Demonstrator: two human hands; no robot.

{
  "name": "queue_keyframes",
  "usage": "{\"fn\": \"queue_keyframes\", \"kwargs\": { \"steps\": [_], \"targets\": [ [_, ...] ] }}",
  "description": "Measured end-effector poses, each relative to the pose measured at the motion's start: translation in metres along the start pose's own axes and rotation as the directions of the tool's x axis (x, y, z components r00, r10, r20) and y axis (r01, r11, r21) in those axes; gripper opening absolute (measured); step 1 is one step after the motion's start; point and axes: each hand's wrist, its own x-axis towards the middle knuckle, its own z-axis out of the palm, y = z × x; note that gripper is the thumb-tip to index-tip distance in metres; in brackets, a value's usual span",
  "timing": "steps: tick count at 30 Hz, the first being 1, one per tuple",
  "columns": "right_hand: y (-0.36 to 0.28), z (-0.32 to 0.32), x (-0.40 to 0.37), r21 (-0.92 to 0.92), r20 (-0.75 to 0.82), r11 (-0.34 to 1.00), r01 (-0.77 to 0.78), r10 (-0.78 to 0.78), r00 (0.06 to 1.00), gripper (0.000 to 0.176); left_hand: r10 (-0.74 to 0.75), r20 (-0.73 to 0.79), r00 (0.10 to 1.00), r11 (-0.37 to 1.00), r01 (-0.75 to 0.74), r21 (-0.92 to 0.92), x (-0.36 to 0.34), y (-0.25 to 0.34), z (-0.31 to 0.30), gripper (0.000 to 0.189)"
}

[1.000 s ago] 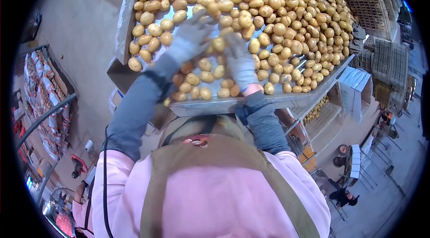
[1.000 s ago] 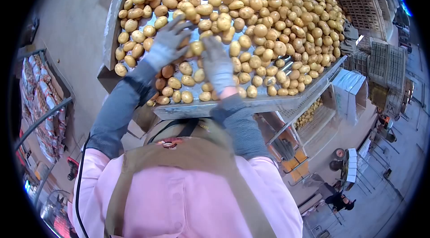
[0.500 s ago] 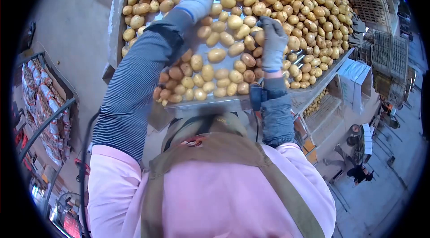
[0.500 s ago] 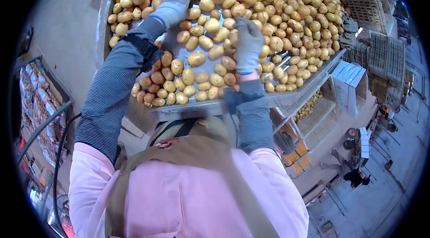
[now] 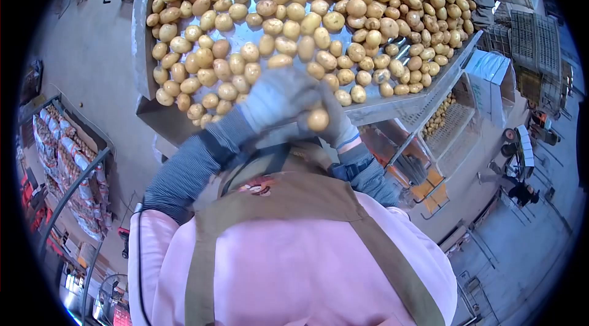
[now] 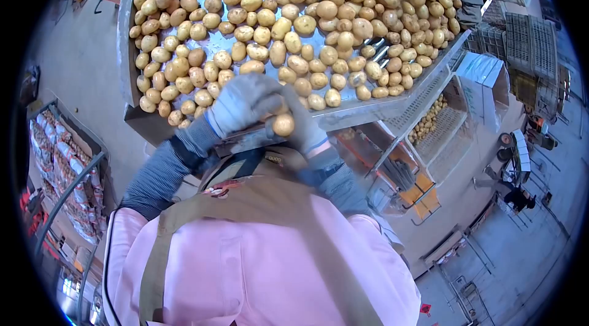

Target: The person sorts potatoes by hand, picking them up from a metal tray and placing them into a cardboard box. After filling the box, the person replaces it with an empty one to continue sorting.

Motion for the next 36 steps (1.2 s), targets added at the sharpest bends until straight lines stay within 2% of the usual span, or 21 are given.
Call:
{"fn": "queue_keyframes", "kwargs": {
  "steps": [2, 4, 7, 9, 11, 13, 14, 15, 16, 17, 19, 22, 23, 24, 26, 27, 28, 30, 32, 35, 36],
  "targets": [
    [0.001, -0.002, -0.012, 0.485, -0.129, 0.816, -0.313, 0.421, 0.898, 0.047, 0.070, -0.267, 0.961, 0.991, -0.097, -0.091, -0.017, 0.006, 0.029, 0.030],
    [-0.015, -0.044, -0.010, 0.455, -0.342, 0.873, -0.176, 0.354, 0.870, 0.046, 0.036, -0.331, 0.943, 0.992, -0.074, -0.100, -0.043, 0.015, 0.035, 0.028],
    [-0.061, -0.122, 0.019, 0.129, -0.608, 0.990, 0.063, 0.029, 0.793, 0.048, -0.040, -0.346, 0.937, 0.998, 0.024, -0.049, -0.083, 0.005, 0.042, 0.024],
    [-0.065, -0.159, 0.061, -0.043, -0.595, 0.978, 0.203, -0.188, 0.781, 0.058, -0.061, -0.459, 0.886, 0.993, 0.100, 0.062, -0.103, -0.012, 0.045, 0.023],
    [-0.059, -0.173, 0.102, -0.272, -0.506, 0.952, 0.137, -0.263, 0.821, 0.052, -0.537, -0.391, 0.747, 0.833, 0.396, -0.387, -0.112, -0.027, 0.032, 0.029],
    [-0.039, -0.169, 0.140, -0.368, -0.405, 0.897, 0.243, -0.390, 0.827, 0.047, -0.698, -0.506, 0.506, 0.712, 0.416, -0.566, -0.111, -0.045, 0.014, 0.034],
    [-0.044, -0.132, 0.137, -0.342, -0.424, 0.932, 0.123, -0.269, 0.865, 0.044, -0.704, -0.556, 0.443, 0.710, 0.423, -0.563, -0.110, -0.058, 0.008, 0.036],
    [-0.022, -0.146, 0.146, -0.871, 0.042, 0.380, 0.312, -0.575, 0.817, 0.044, -0.703, -0.599, 0.384, 0.711, 0.421, -0.563, -0.107, -0.072, 0.003, 0.039],
    [-0.052, -0.084, 0.128, -0.382, -0.286, 0.907, 0.178, -0.299, 0.910, 0.043, -0.662, -0.636, 0.397, 0.748, 0.397, -0.532, -0.110, -0.090, 0.006, 0.041],
    [-0.050, -0.068, 0.125, -0.072, -0.341, 0.986, 0.147, -0.163, 0.926, 0.042, -0.622, -0.670, 0.406, 0.782, 0.371, -0.501, -0.109, -0.103, 0.013, 0.042],
    [-0.042, -0.076, 0.110, -0.068, -0.412, 0.961, 0.266, -0.270, 0.870, 0.043, -0.533, -0.657, 0.534, 0.841, 0.418, -0.343, -0.104, -0.088, 0.003, 0.041],
    [-0.055, -0.066, 0.047, 0.353, -0.520, 0.925, 0.143, 0.067, 0.851, 0.053, -0.605, -0.590, 0.535, 0.796, 0.391, -0.462, -0.091, -0.057, -0.002, 0.040],
    [-0.036, -0.092, 0.033, 0.474, -0.406, 0.878, 0.071, 0.146, 0.902, 0.055, -0.599, -0.592, 0.539, 0.799, 0.360, -0.482, -0.091, -0.060, 0.002, 0.040],
    [-0.042, -0.069, 0.016, 0.310, -0.516, 0.948, 0.068, 0.108, 0.850, 0.053, -0.592, -0.596, 0.542, 0.802, 0.324, -0.501, -0.089, -0.067, 0.010, 0.040],
    [-0.032, -0.056, -0.018, 0.352, -0.461, 0.936, -0.005, 0.178, 0.869, 0.047, -0.591, -0.578, 0.563, 0.790, 0.260, -0.555, -0.072, -0.051, 0.008, 0.039],
    [0.004, -0.075, -0.030, 0.541, -0.275, 0.837, -0.082, 0.268, 0.923, 0.043, -0.522, -0.580, 0.625, 0.850, 0.333, -0.407, -0.057, -0.056, 0.010, 0.038],
    [0.065, -0.085, -0.040, 0.456, -0.379, 0.888, -0.063, 0.258, 0.889, 0.044, -0.473, -0.497, 0.728, 0.864, 0.271, -0.425, -0.034, -0.045, 0.001, 0.038],
    [0.094, -0.059, -0.048, 0.566, -0.264, 0.812, -0.141, 0.340, 0.902, 0.040, -0.124, -0.468, 0.875, 0.992, 0.108, -0.062, 0.023, -0.055, 0.010, 0.047],
    [0.051, -0.001, -0.050, 0.583, -0.125, 0.794, -0.172, 0.297, 0.947, 0.034, 0.066, -0.259, 0.964, 0.960, 0.009, 0.280, 0.082, -0.053, 0.015, 0.052],
    [0.040, 0.031, -0.050, 0.115, -0.256, 0.990, 0.081, -0.050, 0.965, 0.044, -0.120, -0.011, 0.993, 0.875, 0.110, 0.471, 0.119, -0.043, 0.014, 0.043],
    [0.042, 0.027, -0.052, -0.020, -0.220, 0.987, 0.157, -0.158, 0.963, 0.053, -0.081, -0.077, 0.994, 0.904, 0.106, 0.413, 0.118, -0.047, 0.020, 0.033]
  ]
}}
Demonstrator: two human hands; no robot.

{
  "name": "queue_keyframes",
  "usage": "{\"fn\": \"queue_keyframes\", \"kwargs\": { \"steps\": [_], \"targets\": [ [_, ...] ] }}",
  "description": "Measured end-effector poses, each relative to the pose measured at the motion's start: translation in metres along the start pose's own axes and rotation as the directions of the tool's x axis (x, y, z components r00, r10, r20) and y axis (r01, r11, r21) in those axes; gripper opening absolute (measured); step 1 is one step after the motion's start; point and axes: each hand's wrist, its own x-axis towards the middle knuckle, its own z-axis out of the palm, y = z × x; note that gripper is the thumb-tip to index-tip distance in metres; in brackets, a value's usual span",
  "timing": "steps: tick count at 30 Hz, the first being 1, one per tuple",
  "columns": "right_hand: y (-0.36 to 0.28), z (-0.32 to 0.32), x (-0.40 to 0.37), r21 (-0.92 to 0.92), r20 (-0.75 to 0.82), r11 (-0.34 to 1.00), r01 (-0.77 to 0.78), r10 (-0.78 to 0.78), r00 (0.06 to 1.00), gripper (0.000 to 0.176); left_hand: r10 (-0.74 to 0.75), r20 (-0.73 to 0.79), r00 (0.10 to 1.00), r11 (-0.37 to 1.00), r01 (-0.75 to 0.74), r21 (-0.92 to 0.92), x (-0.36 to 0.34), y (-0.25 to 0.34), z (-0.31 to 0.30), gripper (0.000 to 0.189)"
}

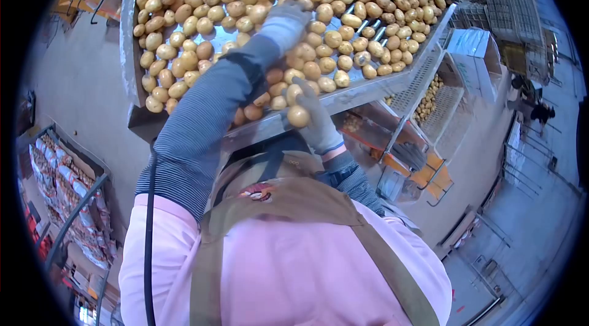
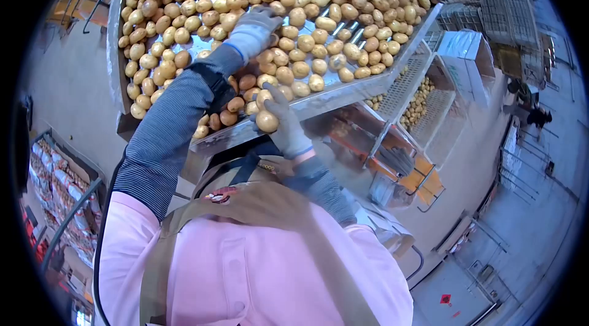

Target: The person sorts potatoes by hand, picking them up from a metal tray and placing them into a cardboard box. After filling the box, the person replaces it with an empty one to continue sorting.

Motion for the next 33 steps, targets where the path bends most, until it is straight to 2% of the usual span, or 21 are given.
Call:
{"fn": "queue_keyframes", "kwargs": {
  "steps": [2, 3, 4, 8, 10, 11, 12, 15, 17, 19, 21, 23, 25, 26, 27, 28, 29, 30, 31, 32, 33],
  "targets": [
    [-0.013, -0.012, -0.002, 0.053, 0.003, 0.995, -0.089, 0.089, 0.996, 0.058, -0.059, -0.067, 0.996, 0.987, 0.048, -0.152, -0.011, -0.006, 0.013, 0.023],
    [-0.020, -0.017, -0.003, 0.080, 0.004, 0.988, -0.133, 0.133, 0.991, 0.060, -0.049, -0.222, 0.974, 0.976, -0.001, -0.219, -0.025, -0.016, 0.031, 0.024],
    [-0.021, -0.023, -0.004, 0.014, -0.013, 0.999, -0.052, 0.052, 0.999, 0.060, -0.122, -0.296, 0.947, 0.957, 0.033, -0.290, -0.040, -0.014, 0.032, 0.023],
    [-0.024, -0.045, -0.004, -0.173, -0.018, 0.982, -0.077, 0.075, 0.997, 0.050, -0.382, -0.110, 0.918, 0.703, 0.211, -0.679, -0.068, -0.010, 0.024, 0.023],
    [-0.003, -0.057, 0.002, -0.055, -0.042, 0.986, -0.158, 0.156, 0.987, 0.046, -0.418, -0.065, 0.906, 0.635, 0.240, -0.734, -0.067, -0.006, 0.014, 0.023],
    [0.022, -0.062, 0.007, 0.169, -0.068, 0.959, -0.226, 0.240, 0.968, 0.044, -0.423, -0.040, 0.905, 0.603, 0.247, -0.759, -0.076, 0.003, 0.008, 0.023],
    [0.028, -0.061, 0.012, 0.385, -0.072, 0.881, -0.276, 0.327, 0.942, 0.042, -0.411, -0.048, 0.910, 0.639, 0.251, -0.728, -0.075, 0.007, 0.008, 0.023],
    [0.014, -0.061, 0.012, 0.680, 0.030, 0.654, -0.333, 0.428, 0.903, 0.041, -0.325, -0.077, 0.942, 0.840, 0.251, -0.481, -0.065, 0.019, 0.007, 0.020],
    [0.008, -0.063, 0.011, 0.689, 0.042, 0.644, -0.334, 0.425, 0.904, 0.041, -0.272, -0.042, 0.961, 0.883, 0.232, -0.408, -0.059, 0.024, 0.019, 0.022],
    [-0.012, -0.074, 0.002, 0.660, 0.060, 0.647, -0.382, 0.462, 0.885, 0.042, -0.146, -0.148, 0.978, 0.957, 0.102, -0.272, -0.057, 0.030, 0.031, 0.024],
    [-0.016, -0.115, -0.012, 0.677, 0.118, 0.626, -0.387, 0.427, 0.896, 0.046, -0.144, -0.050, 0.988, 0.968, 0.130, -0.216, -0.054, 0.032, 0.038, 0.024],
    [-0.043, -0.184, -0.028, 0.620, 0.092, 0.713, -0.326, 0.347, 0.933, 0.051, -0.186, 0.029, 0.982, 0.967, 0.188, -0.172, -0.049, 0.050, 0.030, 0.028],
    [-0.104, -0.242, -0.032, 0.511, -0.377, 0.858, -0.047, 0.273, 0.885, 0.049, -0.174, -0.107, 0.979, 0.974, 0.155, -0.167, -0.058, 0.039, 0.051, 0.031],
    [-0.123, -0.297, -0.032, 0.298, -0.492, 0.954, -0.011, 0.164, 0.855, 0.049, -0.177, -0.120, 0.977, 0.976, 0.159, -0.146, -0.059, 0.018, 0.073, 0.041],
    [-0.137, -0.359, -0.032, 0.385, -0.496, 0.919, 0.084, 0.129, 0.859, 0.044, -0.220, -0.066, 0.973, 0.965, 0.207, -0.164, -0.054, 0.024, 0.064, 0.043],
    [-0.192, -0.392, -0.029, 0.192, -0.664, 0.976, 0.100, 0.054, 0.746, 0.036, -0.243, -0.037, 0.969, 0.960, 0.235, -0.151, -0.051, 0.026, 0.062, 0.043],
    [-0.221, -0.449, -0.031, -0.566, -0.567, 0.819, -0.098, -0.301, 0.767, 0.032, -0.282, -0.009, 0.959, 0.951, 0.278, -0.133, -0.049, 0.027, 0.061, 0.043],
    [-0.250, -0.504, -0.035, -0.910, -0.393, 0.156, -0.383, -0.615, 0.684, 0.027, -0.315, 0.036, 0.949, 0.937, 0.316, -0.147, -0.045, 0.035, 0.059, 0.044],
    [-0.274, -0.553, -0.026, -0.890, -0.371, 0.071, -0.451, -0.687, 0.625, 0.026, -0.374, 0.080, 0.924, 0.912, 0.382, -0.150, -0.045, 0.039, 0.054, 0.044],
    [-0.296, -0.591, -0.021, -0.881, -0.415, 0.146, -0.451, -0.698, 0.584, 0.024, -0.333, -0.048, 0.942, 0.932, 0.321, -0.169, -0.054, 0.030, 0.072, 0.045],
    [-0.307, -0.618, -0.011, -0.829, -0.559, 0.439, -0.346, -0.659, 0.504, 0.023, -0.269, -0.090, 0.959, 0.963, 0.266, -0.044, -0.059, 0.029, 0.075, 0.043]
  ]
}}
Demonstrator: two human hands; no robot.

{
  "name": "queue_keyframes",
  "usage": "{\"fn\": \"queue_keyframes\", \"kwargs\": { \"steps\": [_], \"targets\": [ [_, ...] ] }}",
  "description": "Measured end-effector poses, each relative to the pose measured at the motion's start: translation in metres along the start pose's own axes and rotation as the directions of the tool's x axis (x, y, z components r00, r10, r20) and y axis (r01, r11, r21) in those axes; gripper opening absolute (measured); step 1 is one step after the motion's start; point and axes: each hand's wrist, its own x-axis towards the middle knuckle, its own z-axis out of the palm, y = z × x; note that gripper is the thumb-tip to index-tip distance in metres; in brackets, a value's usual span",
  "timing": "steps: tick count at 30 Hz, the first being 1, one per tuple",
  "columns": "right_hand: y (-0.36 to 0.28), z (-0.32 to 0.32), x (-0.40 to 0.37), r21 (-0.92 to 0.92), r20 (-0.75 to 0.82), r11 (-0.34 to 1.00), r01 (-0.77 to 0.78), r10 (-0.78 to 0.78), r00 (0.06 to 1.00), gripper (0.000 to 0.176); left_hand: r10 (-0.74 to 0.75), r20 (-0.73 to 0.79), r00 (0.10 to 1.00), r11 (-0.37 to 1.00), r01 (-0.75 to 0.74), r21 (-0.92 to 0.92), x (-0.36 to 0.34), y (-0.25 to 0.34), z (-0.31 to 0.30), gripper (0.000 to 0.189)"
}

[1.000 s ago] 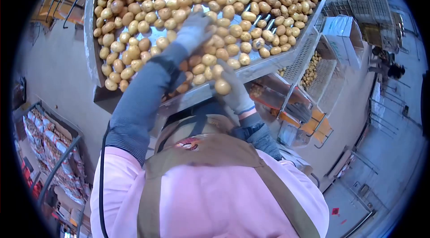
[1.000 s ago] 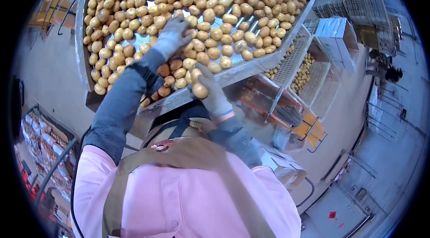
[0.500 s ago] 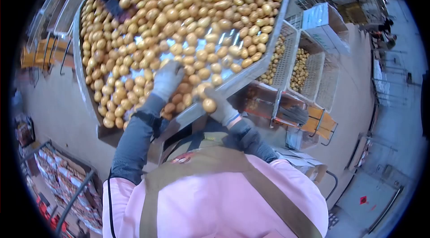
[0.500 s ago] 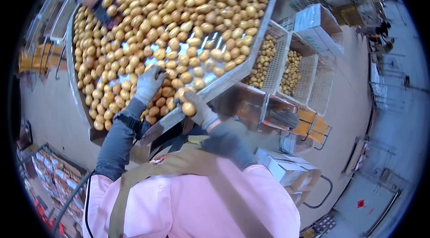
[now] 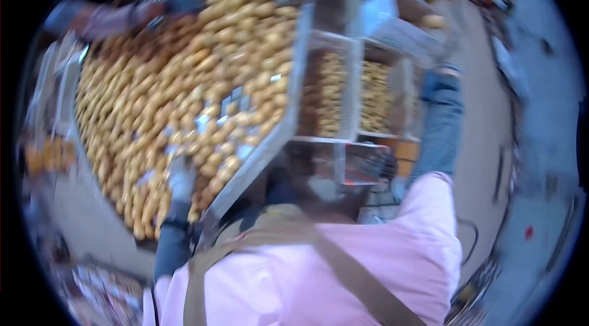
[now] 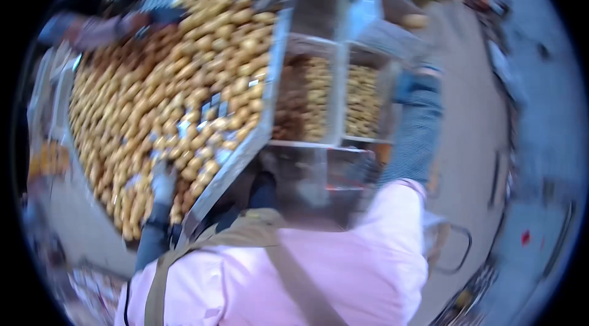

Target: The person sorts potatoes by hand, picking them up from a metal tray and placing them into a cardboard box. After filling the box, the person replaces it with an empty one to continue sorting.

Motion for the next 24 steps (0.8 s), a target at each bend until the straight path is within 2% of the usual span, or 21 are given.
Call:
{"fn": "queue_keyframes", "kwargs": {
  "steps": [1, 2, 3, 4, 5, 6, 7, 8, 9, 10, 12, 13, 14, 15, 16, 18, 19, 20, 22, 24],
  "targets": [
    [0.001, 0.008, 0.018, 0.622, 0.025, 0.731, -0.281, 0.341, 0.940, 0.022, -0.104, 0.089, 0.991, 0.993, 0.099, 0.058, 0.002, 0.021, -0.015, 0.038],
    [-0.010, 0.014, 0.023, 0.863, 0.050, 0.400, -0.310, 0.542, 0.839, 0.021, -0.015, -0.041, 0.999, 0.999, 0.016, 0.032, 0.000, 0.014, -0.005, 0.033],
    [-0.029, 0.031, 0.012, 0.918, 0.063, 0.279, -0.281, 0.598, 0.799, 0.021, -0.075, -0.006, 0.997, 0.997, 0.074, -0.024, 0.003, 0.026, -0.018, 0.032],
    [-0.059, 0.047, -0.006, 0.917, 0.105, 0.267, -0.296, 0.553, 0.826, 0.022, -0.118, 0.033, 0.992, 0.988, 0.121, -0.097, 0.002, 0.042, -0.031, 0.030],
    [-0.085, 0.068, -0.026, 0.896, 0.166, 0.299, -0.329, 0.461, 0.872, 0.020, -0.093, -0.040, 0.995, 0.990, 0.088, -0.106, -0.004, 0.050, -0.034, 0.029],
    [-0.119, 0.100, -0.062, 0.823, 0.254, 0.447, -0.352, 0.265, 0.930, 0.020, -0.058, -0.107, 0.993, 0.992, 0.045, -0.119, -0.012, 0.053, -0.034, 0.028],
    [-0.151, 0.133, -0.104, 0.733, 0.346, 0.605, -0.310, 0.061, 0.936, 0.021, 0.033, -0.132, 0.991, 0.995, -0.045, -0.091, -0.020, 0.050, -0.034, 0.029],
    [-0.185, 0.164, -0.148, 0.672, 0.429, 0.703, -0.234, -0.112, 0.896, 0.023, 0.100, -0.165, 0.981, 0.988, -0.117, -0.100, -0.026, 0.051, -0.036, 0.033],
    [-0.218, 0.194, -0.190, 0.656, 0.498, 0.729, -0.198, -0.221, 0.838, 0.025, 0.132, -0.201, 0.971, 0.979, -0.160, -0.130, -0.034, 0.049, -0.037, 0.035],
    [-0.248, 0.219, -0.229, 0.658, 0.558, 0.715, -0.238, -0.250, 0.791, 0.028, 0.157, -0.240, 0.958, 0.967, -0.198, -0.159, -0.042, 0.047, -0.037, 0.037],
    [-0.294, 0.258, -0.289, 0.612, 0.671, 0.727, -0.311, -0.269, 0.691, 0.029, 0.098, -0.350, 0.932, 0.965, -0.175, -0.196, -0.061, 0.039, -0.043, 0.037],
    [-0.308, 0.272, -0.316, 0.582, 0.572, 0.813, -0.014, -0.398, 0.717, 0.031, 0.059, -0.393, 0.918, 0.966, -0.152, -0.210, -0.078, 0.032, -0.050, 0.038],
    [-0.322, 0.280, -0.343, 0.505, 0.478, 0.814, 0.287, -0.541, 0.692, 0.033, -0.099, -0.392, 0.915, 0.957, -0.020, -0.288, -0.097, 0.025, -0.059, 0.033],
    [-0.337, 0.279, -0.368, 0.526, 0.588, 0.826, 0.200, -0.524, 0.616, 0.042, -0.244, -0.396, 0.885, 0.900, 0.054, -0.433, -0.116, 0.011, -0.064, 0.027],
    [-0.345, 0.280, -0.399, 0.408, 0.389, 0.700, 0.586, -0.714, 0.582, 0.048, -0.380, -0.389, 0.839, 0.815, 0.106, -0.570, -0.133, -0.003, -0.067, 0.021],
    [-0.382, 0.248, -0.443, 0.345, 0.448, 0.686, 0.641, -0.720, 0.529, 0.054, -0.721, -0.077, 0.689, 0.379, 0.299, -0.876, -0.178, -0.041, -0.073, 0.014],
    [-0.392, 0.244, -0.464, 0.392, 0.454, 0.638, 0.663, -0.761, 0.464, 0.060, -0.766, 0.084, 0.637, 0.157, 0.313, -0.937, -0.201, -0.067, -0.072, 0.018],
    [-0.394, 0.251, -0.488, 0.492, 0.432, 0.585, 0.645, -0.807, 0.403, 0.065, -0.806, 0.135, 0.576, 0.041, 0.282, -0.959, -0.215, -0.075, -0.079, 0.018],
    [-0.421, 0.241, -0.529, 0.466, 0.570, 0.666, 0.583, -0.729, 0.379, 0.060, -0.837, 0.242, 0.491, -0.051, 0.369, -0.928, -0.246, -0.096, -0.080, 0.017],
    [-0.428, 0.256, -0.553, 0.496, 0.487, 0.616, 0.612, -0.781, 0.392, 0.051, -0.870, 0.094, 0.484, 0.072, 0.314, -0.947, -0.259, -0.111, -0.063, 0.020]
  ]
}}
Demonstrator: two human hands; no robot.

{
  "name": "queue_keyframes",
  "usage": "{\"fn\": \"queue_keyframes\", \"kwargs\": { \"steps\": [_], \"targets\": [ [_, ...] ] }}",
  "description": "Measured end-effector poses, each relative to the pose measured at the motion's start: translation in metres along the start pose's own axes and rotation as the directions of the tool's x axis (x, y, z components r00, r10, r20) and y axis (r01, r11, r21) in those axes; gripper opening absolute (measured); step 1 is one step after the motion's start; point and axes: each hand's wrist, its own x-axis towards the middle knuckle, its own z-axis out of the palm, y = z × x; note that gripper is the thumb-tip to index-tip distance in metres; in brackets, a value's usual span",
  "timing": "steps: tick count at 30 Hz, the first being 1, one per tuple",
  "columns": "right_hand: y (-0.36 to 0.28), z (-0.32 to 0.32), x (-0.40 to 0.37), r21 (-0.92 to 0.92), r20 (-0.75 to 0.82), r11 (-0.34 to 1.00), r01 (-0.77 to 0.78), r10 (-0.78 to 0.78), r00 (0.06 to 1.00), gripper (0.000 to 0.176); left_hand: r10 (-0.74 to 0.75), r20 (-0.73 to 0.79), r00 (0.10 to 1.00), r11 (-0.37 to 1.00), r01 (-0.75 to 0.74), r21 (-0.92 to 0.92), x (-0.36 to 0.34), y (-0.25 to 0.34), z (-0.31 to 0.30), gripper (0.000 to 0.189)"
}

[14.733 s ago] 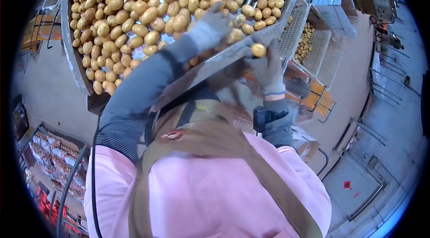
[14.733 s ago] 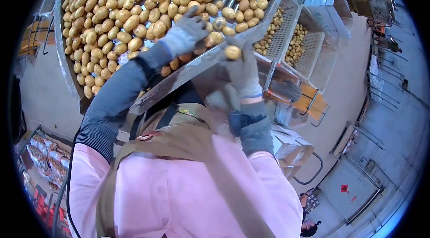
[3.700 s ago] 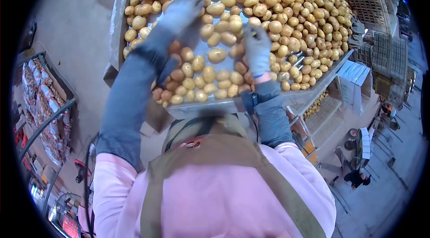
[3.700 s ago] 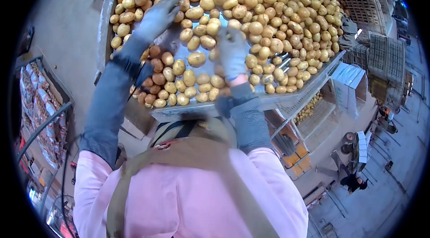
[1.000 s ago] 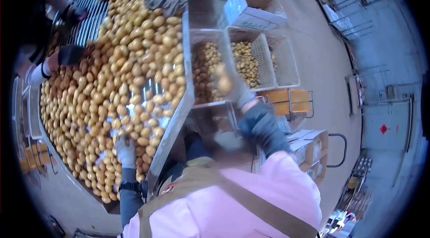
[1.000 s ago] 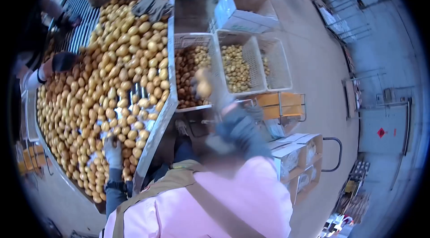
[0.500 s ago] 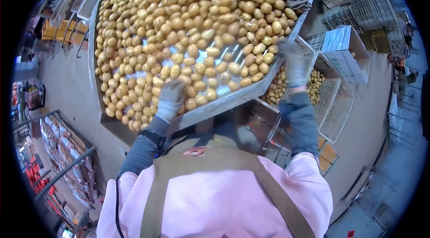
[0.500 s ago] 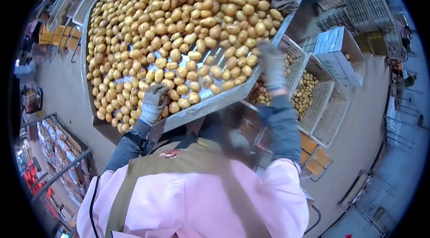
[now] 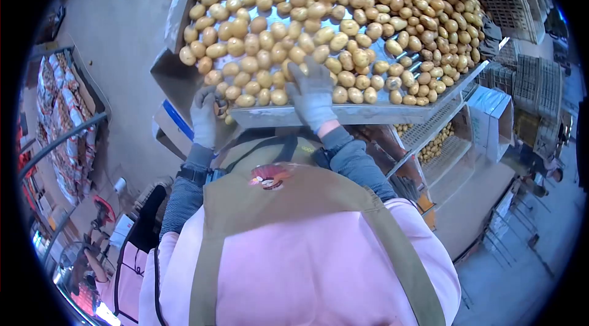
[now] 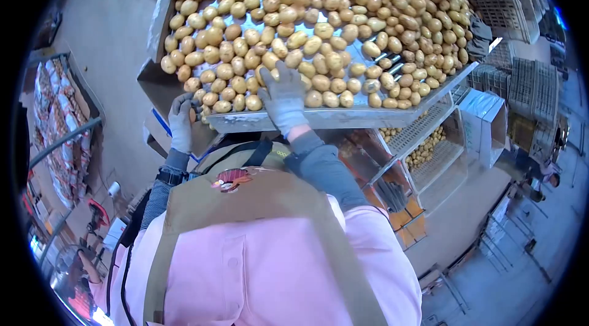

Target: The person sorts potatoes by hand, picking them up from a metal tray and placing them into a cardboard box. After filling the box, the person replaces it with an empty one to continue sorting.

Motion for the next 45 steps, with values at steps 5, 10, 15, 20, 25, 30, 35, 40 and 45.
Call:
{"fn": "queue_keyframes", "kwargs": {
  "steps": [5, 10, 15, 20, 25, 30, 35, 40, 45],
  "targets": [
    [-0.018, 0.011, 0.007, 0.270, 0.152, 0.963, 0.001, -0.043, 0.987, 0.030, -0.042, 0.041, 0.998, 0.995, 0.046, -0.091, 0.021, -0.022, 0.000, 0.042],
    [0.004, 0.008, 0.073, -0.070, -0.028, 0.991, 0.113, -0.115, 0.993, 0.026, -0.049, 0.097, 0.994, 0.996, 0.056, -0.071, 0.033, -0.012, 0.007, 0.042],
    [0.012, 0.035, 0.120, -0.115, 0.258, 0.993, 0.006, 0.024, 0.966, 0.027, -0.017, 0.144, 0.989, 1.000, 0.020, -0.022, 0.034, -0.012, -0.003, 0.038],
    [0.042, -0.041, 0.066, 0.850, 0.382, 0.116, -0.514, 0.536, 0.753, 0.029, 0.071, 0.235, 0.969, 0.885, -0.170, 0.433, 0.025, 0.011, 0.004, 0.043],
    [0.084, -0.123, -0.084, 0.877, 0.457, -0.423, -0.229, 0.583, 0.672, 0.039, 0.422, 0.589, 0.689, 0.390, -0.725, 0.568, 0.013, 0.050, 0.044, 0.043],
    [0.165, -0.098, -0.313, 0.740, 0.143, 0.243, -0.627, 0.854, 0.500, 0.033, 0.313, 0.850, 0.425, 0.229, -0.902, 0.367, 0.011, 0.055, 0.140, 0.054],
    [0.215, -0.125, -0.394, 0.923, 0.171, -0.236, -0.305, 0.960, -0.223, 0.032, 0.374, 0.822, 0.430, 0.350, -0.886, 0.305, 0.040, 0.043, 0.166, 0.044],
    [0.207, -0.103, -0.220, 0.553, -0.312, 0.485, -0.678, 0.875, 0.371, 0.035, 0.145, 0.572, 0.807, 0.879, -0.370, 0.299, 0.024, 0.051, 0.101, 0.023],
    [0.152, -0.066, -0.114, -0.213, -0.439, 0.595, -0.775, 0.651, 0.620, 0.059, 0.344, 0.164, 0.925, 0.881, -0.378, 0.285, 0.022, 0.023, 0.029, 0.019]
  ]
}}
